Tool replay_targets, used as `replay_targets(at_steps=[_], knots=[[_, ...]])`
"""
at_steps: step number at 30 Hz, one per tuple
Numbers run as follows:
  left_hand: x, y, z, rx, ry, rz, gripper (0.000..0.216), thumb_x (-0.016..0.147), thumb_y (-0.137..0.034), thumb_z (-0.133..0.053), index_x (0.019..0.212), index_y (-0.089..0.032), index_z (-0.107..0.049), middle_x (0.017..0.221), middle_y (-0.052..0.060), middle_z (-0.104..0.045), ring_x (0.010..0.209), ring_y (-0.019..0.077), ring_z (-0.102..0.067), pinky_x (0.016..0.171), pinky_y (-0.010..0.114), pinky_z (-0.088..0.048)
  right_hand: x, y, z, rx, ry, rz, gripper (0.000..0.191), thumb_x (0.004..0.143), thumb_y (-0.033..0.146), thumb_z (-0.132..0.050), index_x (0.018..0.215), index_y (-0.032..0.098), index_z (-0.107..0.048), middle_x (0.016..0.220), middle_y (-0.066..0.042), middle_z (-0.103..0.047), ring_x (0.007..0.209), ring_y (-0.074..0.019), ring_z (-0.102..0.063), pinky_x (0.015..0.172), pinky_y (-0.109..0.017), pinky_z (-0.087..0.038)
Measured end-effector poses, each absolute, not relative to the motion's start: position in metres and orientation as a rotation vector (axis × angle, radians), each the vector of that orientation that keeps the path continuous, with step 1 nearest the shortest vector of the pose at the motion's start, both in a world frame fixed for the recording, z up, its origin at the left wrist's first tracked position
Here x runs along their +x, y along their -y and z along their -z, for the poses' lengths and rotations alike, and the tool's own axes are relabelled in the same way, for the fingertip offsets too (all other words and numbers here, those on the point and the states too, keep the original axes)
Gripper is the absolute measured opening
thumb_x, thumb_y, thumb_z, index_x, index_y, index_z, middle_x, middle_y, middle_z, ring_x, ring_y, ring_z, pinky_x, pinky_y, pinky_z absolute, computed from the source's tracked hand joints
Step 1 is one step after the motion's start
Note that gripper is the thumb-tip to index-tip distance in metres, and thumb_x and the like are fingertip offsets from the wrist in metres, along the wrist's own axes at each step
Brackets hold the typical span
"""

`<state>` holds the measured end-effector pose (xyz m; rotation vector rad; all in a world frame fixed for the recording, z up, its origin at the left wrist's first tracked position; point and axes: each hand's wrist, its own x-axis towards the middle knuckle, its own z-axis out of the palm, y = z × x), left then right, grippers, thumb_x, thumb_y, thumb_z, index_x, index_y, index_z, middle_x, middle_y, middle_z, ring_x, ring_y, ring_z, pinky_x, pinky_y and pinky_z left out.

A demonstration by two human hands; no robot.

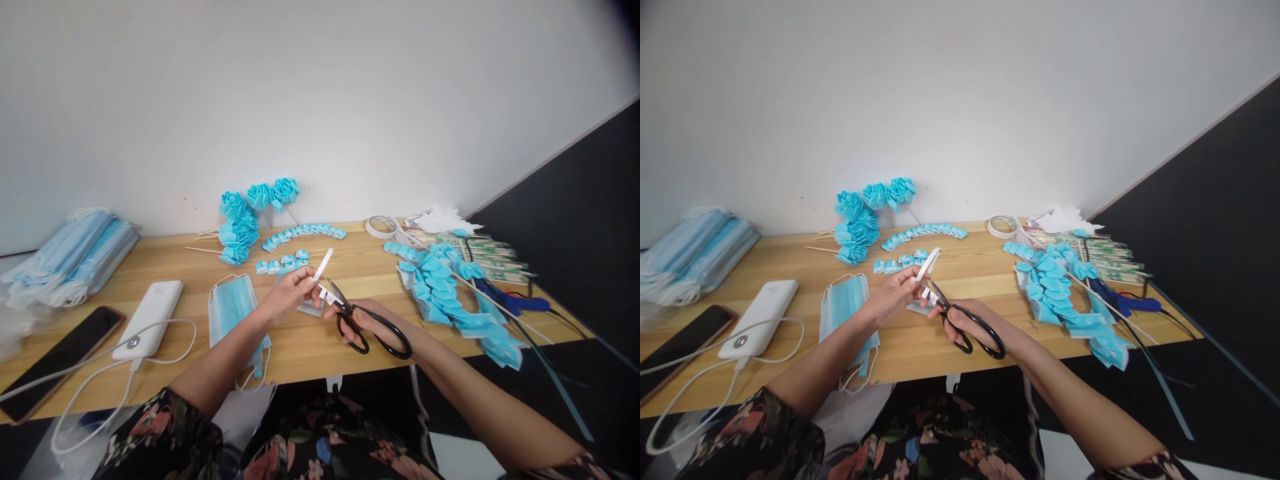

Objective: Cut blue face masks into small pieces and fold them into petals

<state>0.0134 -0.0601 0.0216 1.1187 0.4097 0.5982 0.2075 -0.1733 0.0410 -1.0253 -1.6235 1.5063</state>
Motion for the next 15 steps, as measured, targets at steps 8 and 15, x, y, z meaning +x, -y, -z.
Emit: replay_targets(at_steps=[8, 15], knots=[[0.011, 0.06, -0.016, 1.221, -0.391, -0.534, 0.056, 0.072, -0.059, -0.072, 0.102, -0.016, -0.052, 0.076, 0.0, -0.062, 0.066, 0.0115, -0.059, 0.067, 0.025, -0.043, 0.206, 0.171, -0.047, -1.034, 1.685, -1.486, 0.065, 0.092, 0.065, -0.039, 0.112, 0.008, -0.063, 0.068, -0.001, -0.055, 0.056, -0.0099, -0.051, 0.055, -0.024, -0.043], [0.011, 0.058, -0.011, 1.261, -0.365, -0.535, 0.054, 0.075, -0.056, -0.071, 0.106, -0.016, -0.052, 0.077, 0.001, -0.064, 0.067, 0.0123, -0.06, 0.068, 0.025, -0.044, 0.205, 0.169, -0.051, -1.078, 1.629, -1.516, 0.067, 0.088, 0.068, -0.044, 0.11, 0.008, -0.064, 0.065, 0.0, -0.052, 0.053, -0.0094, -0.05, 0.051, -0.023, -0.041]])
